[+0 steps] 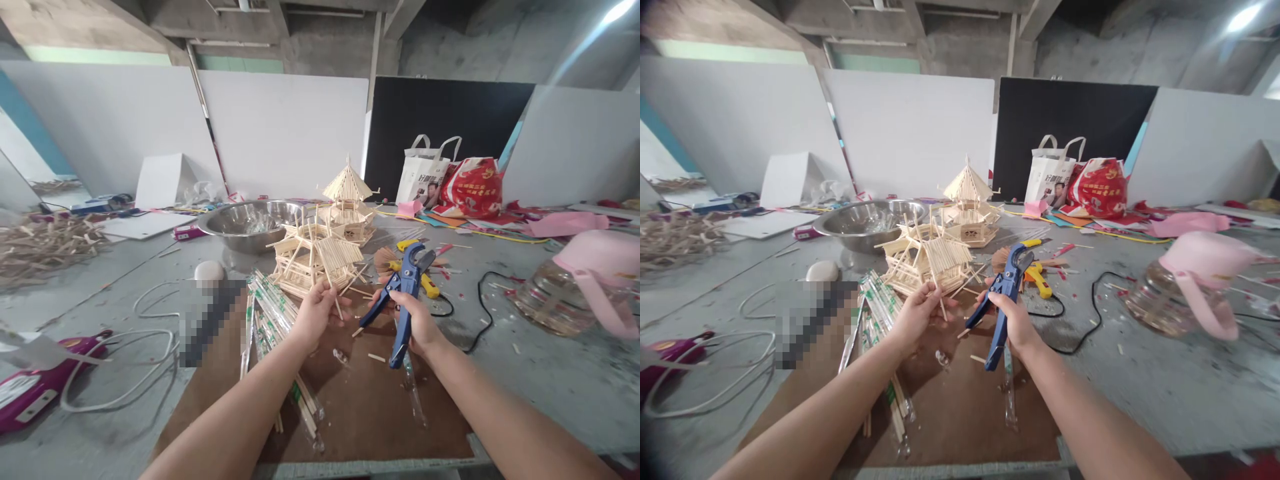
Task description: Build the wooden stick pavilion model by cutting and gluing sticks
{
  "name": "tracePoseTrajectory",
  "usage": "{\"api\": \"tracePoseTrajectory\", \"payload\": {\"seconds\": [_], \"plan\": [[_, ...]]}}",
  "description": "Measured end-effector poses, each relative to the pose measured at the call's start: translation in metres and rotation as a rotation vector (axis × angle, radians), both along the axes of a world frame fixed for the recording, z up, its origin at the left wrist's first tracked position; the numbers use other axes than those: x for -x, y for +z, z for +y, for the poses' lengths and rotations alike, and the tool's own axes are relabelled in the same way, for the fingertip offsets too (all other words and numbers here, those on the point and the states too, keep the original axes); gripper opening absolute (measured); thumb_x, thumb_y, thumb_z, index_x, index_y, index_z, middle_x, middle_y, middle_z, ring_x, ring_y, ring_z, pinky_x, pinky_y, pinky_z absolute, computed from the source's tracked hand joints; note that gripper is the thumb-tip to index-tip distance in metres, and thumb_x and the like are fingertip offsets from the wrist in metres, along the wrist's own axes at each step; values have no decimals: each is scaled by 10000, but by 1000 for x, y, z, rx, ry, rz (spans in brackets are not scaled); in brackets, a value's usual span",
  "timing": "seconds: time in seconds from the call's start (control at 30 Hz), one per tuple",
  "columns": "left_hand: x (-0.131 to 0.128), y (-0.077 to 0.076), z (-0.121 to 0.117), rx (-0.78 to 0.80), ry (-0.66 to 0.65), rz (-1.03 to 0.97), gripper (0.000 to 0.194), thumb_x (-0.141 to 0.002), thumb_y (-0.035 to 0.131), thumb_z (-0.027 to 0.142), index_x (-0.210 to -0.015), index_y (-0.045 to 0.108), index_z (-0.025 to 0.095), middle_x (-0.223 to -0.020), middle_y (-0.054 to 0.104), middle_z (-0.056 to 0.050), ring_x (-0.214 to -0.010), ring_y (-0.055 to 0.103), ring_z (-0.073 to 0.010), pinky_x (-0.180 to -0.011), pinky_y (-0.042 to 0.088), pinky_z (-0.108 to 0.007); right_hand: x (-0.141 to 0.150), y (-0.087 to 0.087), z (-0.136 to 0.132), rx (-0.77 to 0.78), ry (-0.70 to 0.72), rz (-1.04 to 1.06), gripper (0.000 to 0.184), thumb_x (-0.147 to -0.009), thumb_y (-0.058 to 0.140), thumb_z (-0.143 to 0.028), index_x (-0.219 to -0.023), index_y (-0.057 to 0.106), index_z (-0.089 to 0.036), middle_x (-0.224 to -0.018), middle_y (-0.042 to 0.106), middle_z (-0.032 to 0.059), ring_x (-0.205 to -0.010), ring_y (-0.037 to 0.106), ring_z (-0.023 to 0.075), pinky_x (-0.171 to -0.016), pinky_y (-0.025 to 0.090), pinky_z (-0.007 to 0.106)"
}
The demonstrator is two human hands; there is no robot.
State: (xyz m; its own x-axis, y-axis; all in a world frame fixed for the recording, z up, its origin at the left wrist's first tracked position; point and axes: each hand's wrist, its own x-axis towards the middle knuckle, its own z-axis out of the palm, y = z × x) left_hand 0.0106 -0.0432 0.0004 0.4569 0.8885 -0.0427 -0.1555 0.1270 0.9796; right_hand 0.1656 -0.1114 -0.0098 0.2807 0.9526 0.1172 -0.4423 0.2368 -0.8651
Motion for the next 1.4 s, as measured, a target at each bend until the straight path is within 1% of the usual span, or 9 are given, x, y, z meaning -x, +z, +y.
{"api": "tracePoseTrajectory", "payload": {"seconds": [0.13, 0.23, 0.33, 0.57, 0.77, 0.93, 1.2, 1.33, 1.4], "plan": [[2, 1, 5, 6, 40, 3, 263, -669, 563, 363, -729, 378, 186, -601, 612, 10, -436, 567, -112, -371, 420, -188, 2, 1, 0, 31, -7, -10, 405, -649, 561, -280, -1039, 503, -183, -647, 609, -7, -633, 583, 178, -635, 454, 322], [2, 0, 8, 11, 63, 8, 240, -683, 551, 351, -745, 395, 178, -603, 611, 4, -433, 566, -108, -370, 422, -187, 3, 3, 0, 43, 0, -12, 444, -639, 568, -284, -1064, 489, -184, -644, 607, -10, -628, 577, 174, -631, 455, 319], [3, 0, 10, 7, 63, 14, 205, -701, 536, 326, -751, 415, 168, -609, 610, -1, -444, 571, -107, -377, 429, -188, 3, 3, 0, 46, 5, -13, 477, -637, 570, -281, -1094, 470, -187, -650, 607, -9, -635, 574, 172, -627, 456, 314], [4, 2, 13, 6, 65, 21, 158, -726, 510, 293, -752, 442, 152, -605, 602, -6, -465, 584, -110, -387, 436, -182, 3, 4, -1, 54, 12, 6, 484, -630, 573, -283, -1091, 471, -175, -644, 602, -5, -642, 575, 184, -619, 463, 331], [3, 3, 13, 9, 65, 23, 162, -731, 508, 299, -770, 444, 155, -588, 591, 1, -465, 584, -112, -396, 442, -188, 3, 2, -1, 63, 18, 14, 441, -630, 573, -285, -1048, 488, -170, -655, 606, -3, -644, 578, 186, -629, 464, 343], [3, 3, 14, 5, 62, 13, 193, -725, 519, 317, -811, 444, 162, -586, 585, 4, -463, 582, -116, -400, 443, -195, 2, 0, 0, 64, 7, -3, 438, -639, 567, -280, -1056, 481, -178, -653, 608, -3, -661, 579, 186, -634, 460, 335], [4, 3, 14, 2, 44, 23, 143, -767, 463, 263, -876, 426, 178, -574, 581, 10, -471, 587, -124, -408, 447, -203, 4, 3, -2, 42, 13, -30, 443, -640, 565, -280, -1064, 462, -203, -662, 605, -13, -655, 578, 185, -615, 460, 331], [4, 2, 15, -11, 42, 19, 158, -767, 462, 273, -890, 430, 178, -582, 588, 5, -470, 588, -123, -411, 449, -204, 3, 3, -1, 33, 15, -49, 381, -635, 568, -278, -999, 498, -189, -676, 606, -8, -671, 580, 184, -637, 456, 328], [4, 1, 16, -17, 36, 22, 169, -763, 465, 281, -895, 430, 180, -592, 592, 5, -471, 589, -125, -416, 452, -210, 2, 2, -1, 30, 20, -58, 373, -642, 561, -280, -1000, 501, -191, -684, 604, -7, -677, 579, 185, -645, 454, 331]]}}
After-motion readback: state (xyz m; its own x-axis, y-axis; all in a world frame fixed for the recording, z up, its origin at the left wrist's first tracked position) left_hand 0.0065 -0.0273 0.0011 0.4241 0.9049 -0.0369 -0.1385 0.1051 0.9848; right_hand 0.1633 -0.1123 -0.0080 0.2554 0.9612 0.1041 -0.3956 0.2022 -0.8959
